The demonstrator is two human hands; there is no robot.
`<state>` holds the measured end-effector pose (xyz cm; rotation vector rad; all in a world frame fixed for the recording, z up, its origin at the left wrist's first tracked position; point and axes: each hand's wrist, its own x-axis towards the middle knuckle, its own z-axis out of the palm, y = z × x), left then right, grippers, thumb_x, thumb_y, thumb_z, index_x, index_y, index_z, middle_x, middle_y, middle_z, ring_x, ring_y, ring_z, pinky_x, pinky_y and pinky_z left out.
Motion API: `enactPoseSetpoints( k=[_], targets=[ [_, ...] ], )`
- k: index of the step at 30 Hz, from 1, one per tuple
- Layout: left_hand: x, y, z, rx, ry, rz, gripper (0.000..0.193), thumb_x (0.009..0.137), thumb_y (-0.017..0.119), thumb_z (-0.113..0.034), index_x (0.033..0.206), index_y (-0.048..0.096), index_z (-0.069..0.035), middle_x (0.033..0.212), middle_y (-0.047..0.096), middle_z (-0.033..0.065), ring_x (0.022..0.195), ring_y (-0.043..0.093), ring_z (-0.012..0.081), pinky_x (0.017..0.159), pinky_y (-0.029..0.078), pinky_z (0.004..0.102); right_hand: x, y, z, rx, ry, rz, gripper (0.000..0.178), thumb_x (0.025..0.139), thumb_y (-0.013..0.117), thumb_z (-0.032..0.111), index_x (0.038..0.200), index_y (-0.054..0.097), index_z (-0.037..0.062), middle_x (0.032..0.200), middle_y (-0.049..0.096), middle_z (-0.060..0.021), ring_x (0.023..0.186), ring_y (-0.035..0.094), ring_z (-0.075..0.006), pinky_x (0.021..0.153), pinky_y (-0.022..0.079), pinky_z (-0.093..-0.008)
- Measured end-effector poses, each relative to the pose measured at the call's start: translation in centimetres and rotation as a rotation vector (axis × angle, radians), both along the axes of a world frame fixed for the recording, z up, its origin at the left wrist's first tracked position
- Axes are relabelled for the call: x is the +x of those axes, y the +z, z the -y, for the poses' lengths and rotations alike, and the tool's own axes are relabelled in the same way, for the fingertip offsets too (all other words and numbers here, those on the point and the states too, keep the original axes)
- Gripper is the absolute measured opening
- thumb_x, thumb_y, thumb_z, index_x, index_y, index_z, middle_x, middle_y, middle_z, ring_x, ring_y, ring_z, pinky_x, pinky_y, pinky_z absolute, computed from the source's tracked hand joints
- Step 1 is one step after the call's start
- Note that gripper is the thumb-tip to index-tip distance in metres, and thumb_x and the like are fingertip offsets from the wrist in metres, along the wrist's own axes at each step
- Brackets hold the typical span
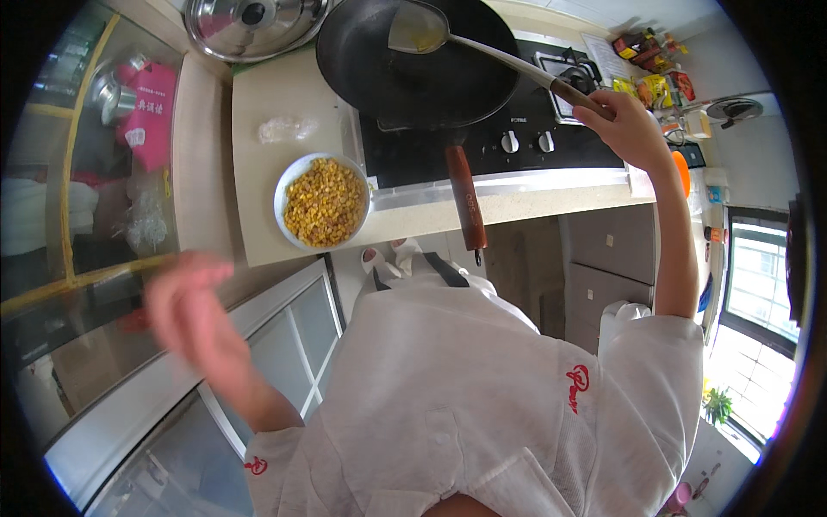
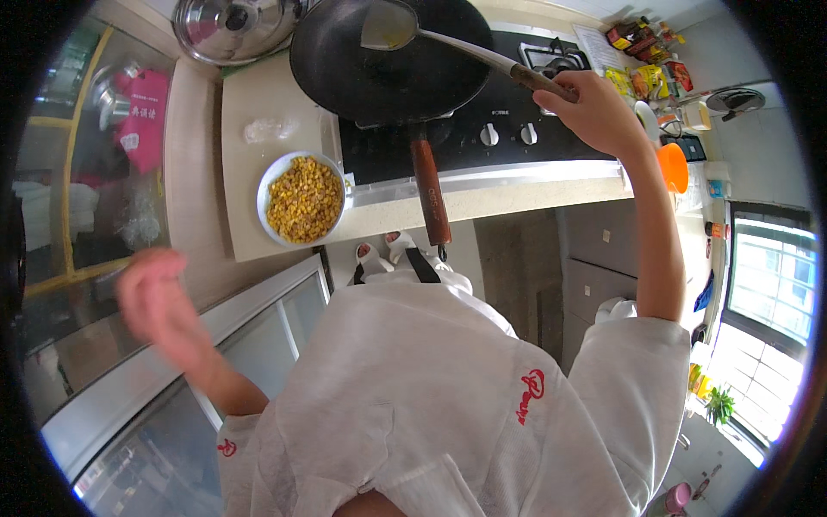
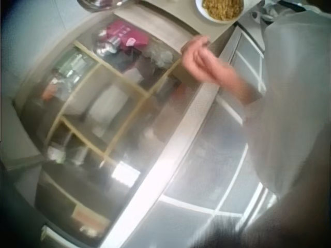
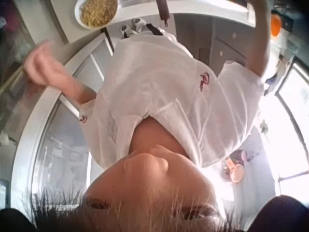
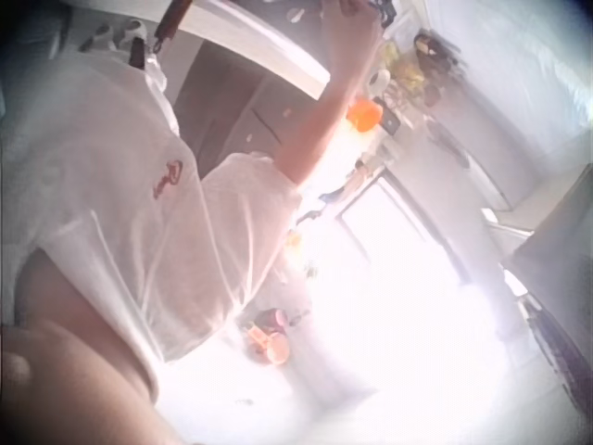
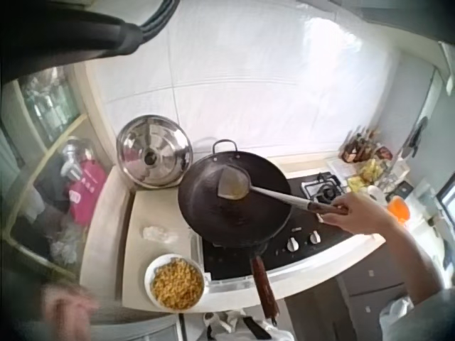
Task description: The person pours corn kernels from a white bowl into a hot wok on a gas stove. They stir the corn continuously with a spatula and add water from a metal kettle to steam the kernels. The person continues to stir-fry the corn until the end of the clip.
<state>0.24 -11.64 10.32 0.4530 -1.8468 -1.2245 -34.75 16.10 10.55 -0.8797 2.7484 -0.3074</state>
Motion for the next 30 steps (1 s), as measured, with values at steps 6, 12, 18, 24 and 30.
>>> enactPoseSetpoints(
  k=[6, 12, 18, 24, 30],
  targets=[
    [4.9, -17.0, 5.7, 0.682, 0.301, 0.431, 0.016, 0.085, 0.056, -0.018, 0.097, 0.057, -0.008, 0.089, 0.057, 0.0019, 0.086, 0.056, 0.0111, 0.077, 0.043, 0.0263, 3.5, 5.2, 2.0, 0.043, -0.031, -0.183, 0.028, 0.082, 0.063, 0.031, 0.088, 0.067, 0.0036, 0.055, 0.051, -0.0074, 0.049, 0.047, -0.0171, 0.051, 0.036, -0.0319],
    [6.8, -26.4, 6.4, 0.776, 0.239, 0.513, 0.025, 0.084, 0.058, -0.019, 0.105, 0.054, -0.007, 0.091, 0.06, 0.0034, 0.08, 0.059, 0.0122, 0.067, 0.046, 0.0262, 5.4, 6.9, 3.6, 0.066, -0.013, -0.352, 0.028, 0.08, 0.066, 0.029, 0.092, 0.068, 0.004, 0.059, 0.057, -0.0093, 0.051, 0.054, -0.0194, 0.054, 0.041, -0.0325],
    [5.2, -29.1, 6.0, 0.75, 0.137, 0.559, 0.033, 0.085, 0.057, -0.019, 0.113, 0.051, -0.003, 0.094, 0.061, 0.0077, 0.08, 0.06, 0.0148, 0.067, 0.046, 0.0266, 0.2, 7.7, 3.8, 0.201, -0.145, 0.066, 0.026, 0.082, 0.065, 0.029, 0.091, 0.069, 0.0052, 0.055, 0.057, -0.0026, 0.043, 0.048, -0.0101, 0.041, 0.037, -0.0252],
    [5.6, -29.3, 6.2, 0.933, 0.092, 0.523, 0.041, 0.089, 0.055, -0.025, 0.121, 0.044, -0.003, 0.104, 0.059, 0.0115, 0.087, 0.063, 0.0194, 0.071, 0.047, 0.0288, -0.2, 7.1, 5.7, 0.29, -0.357, 0.463, 0.032, 0.081, 0.064, 0.031, 0.067, 0.062, 0.0033, 0.047, 0.052, -0.0034, 0.036, 0.046, -0.008, 0.033, 0.032, -0.0242],
    [5.3, -29.0, 6.8, 1.046, 0.179, 0.444, 0.045, 0.09, 0.049, -0.034, 0.124, 0.042, -0.006, 0.107, 0.057, 0.0132, 0.091, 0.062, 0.0269, 0.081, 0.046, 0.0352, -0.2, 3.4, 9.5, 0.137, -0.325, 0.424, 0.029, 0.081, 0.06, 0.032, 0.077, 0.067, 0.0041, 0.051, 0.053, -0.0044, 0.036, 0.043, -0.0095, 0.031, 0.031, -0.0233]
  ],
)
